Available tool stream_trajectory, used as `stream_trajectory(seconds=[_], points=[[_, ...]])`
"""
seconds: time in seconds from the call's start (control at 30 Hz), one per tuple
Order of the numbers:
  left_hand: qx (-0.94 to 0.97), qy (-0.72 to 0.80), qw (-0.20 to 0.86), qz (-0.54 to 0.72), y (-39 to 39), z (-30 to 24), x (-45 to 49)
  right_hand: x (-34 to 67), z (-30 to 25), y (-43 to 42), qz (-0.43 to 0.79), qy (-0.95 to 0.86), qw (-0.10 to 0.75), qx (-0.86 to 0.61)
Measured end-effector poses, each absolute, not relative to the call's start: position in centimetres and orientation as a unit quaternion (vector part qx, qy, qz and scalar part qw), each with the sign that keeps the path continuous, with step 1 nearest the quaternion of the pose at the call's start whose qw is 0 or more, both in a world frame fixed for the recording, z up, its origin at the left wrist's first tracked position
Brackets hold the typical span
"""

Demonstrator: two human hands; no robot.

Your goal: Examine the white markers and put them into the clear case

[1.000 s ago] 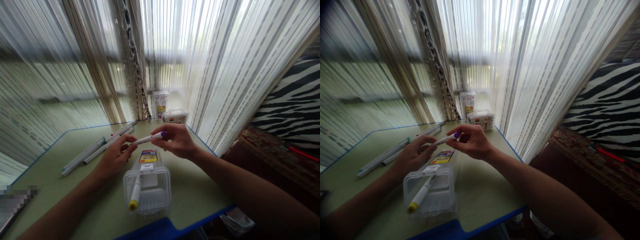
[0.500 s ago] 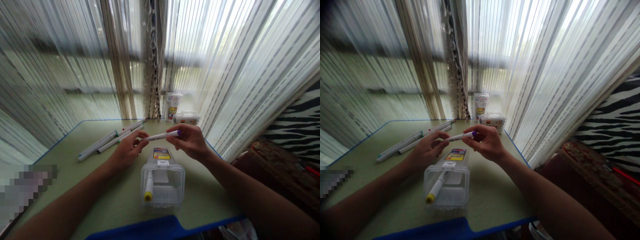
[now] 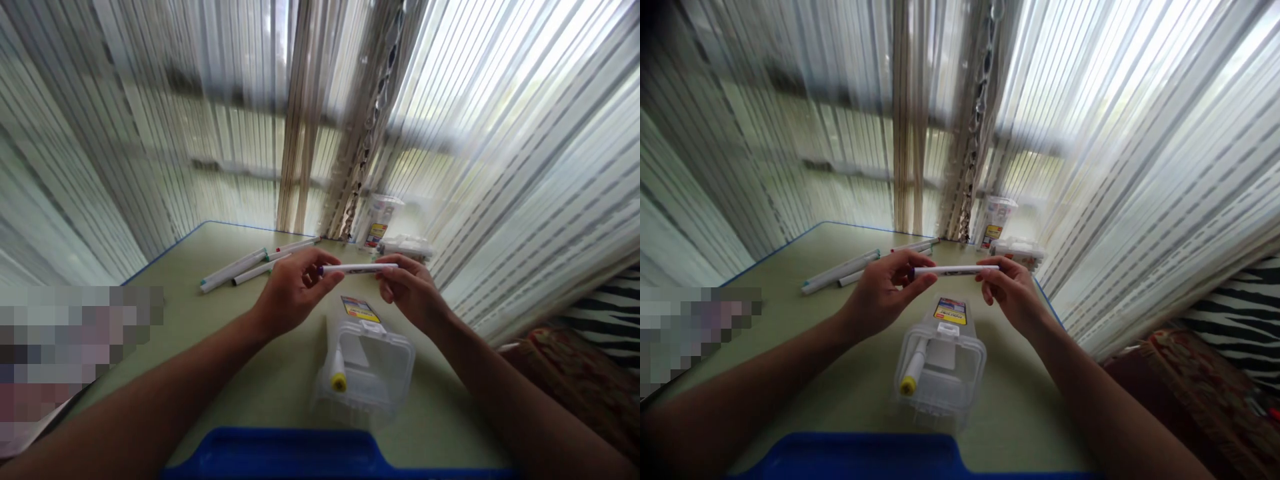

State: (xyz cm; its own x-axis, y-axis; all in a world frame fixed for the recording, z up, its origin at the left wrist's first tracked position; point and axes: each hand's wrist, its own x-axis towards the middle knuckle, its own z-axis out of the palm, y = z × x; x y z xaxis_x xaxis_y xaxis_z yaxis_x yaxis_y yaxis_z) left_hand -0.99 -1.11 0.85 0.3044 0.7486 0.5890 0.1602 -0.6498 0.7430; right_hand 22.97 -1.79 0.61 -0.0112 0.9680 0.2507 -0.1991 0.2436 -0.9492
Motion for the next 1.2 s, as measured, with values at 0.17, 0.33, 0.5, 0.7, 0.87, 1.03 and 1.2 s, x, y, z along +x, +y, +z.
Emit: stream_trajectory(seconds=[0.17,0.33,0.5,0.7,0.87,1.03,1.2], points=[[0.762,0.291,0.276,0.509,-1.0,0.7,-1.2,23.0,0.5,-1.8,0.498,-0.517,0.589,-0.37],[0.763,0.285,0.269,0.514,-1.1,0.8,-1.1,23.0,0.4,-1.8,0.498,-0.521,0.588,-0.368],[0.758,0.284,0.251,0.531,-1.2,0.9,-1.0,23.0,0.3,-1.7,0.495,-0.532,0.576,-0.374],[0.759,0.291,0.249,0.527,-1.1,0.9,-1.1,23.0,0.3,-1.7,0.484,-0.536,0.578,-0.38],[0.78,0.328,0.255,0.467,-0.2,0.4,-1.3,22.7,0.7,-2.1,0.444,-0.535,0.608,-0.384],[0.791,0.352,0.247,0.435,0.5,-0.3,-1.3,22.5,0.9,-2.5,0.417,-0.533,0.627,-0.385],[0.783,0.381,0.237,0.43,1.3,-0.8,-1.7,22.5,1.4,-2.6,0.398,-0.504,0.666,-0.38]])
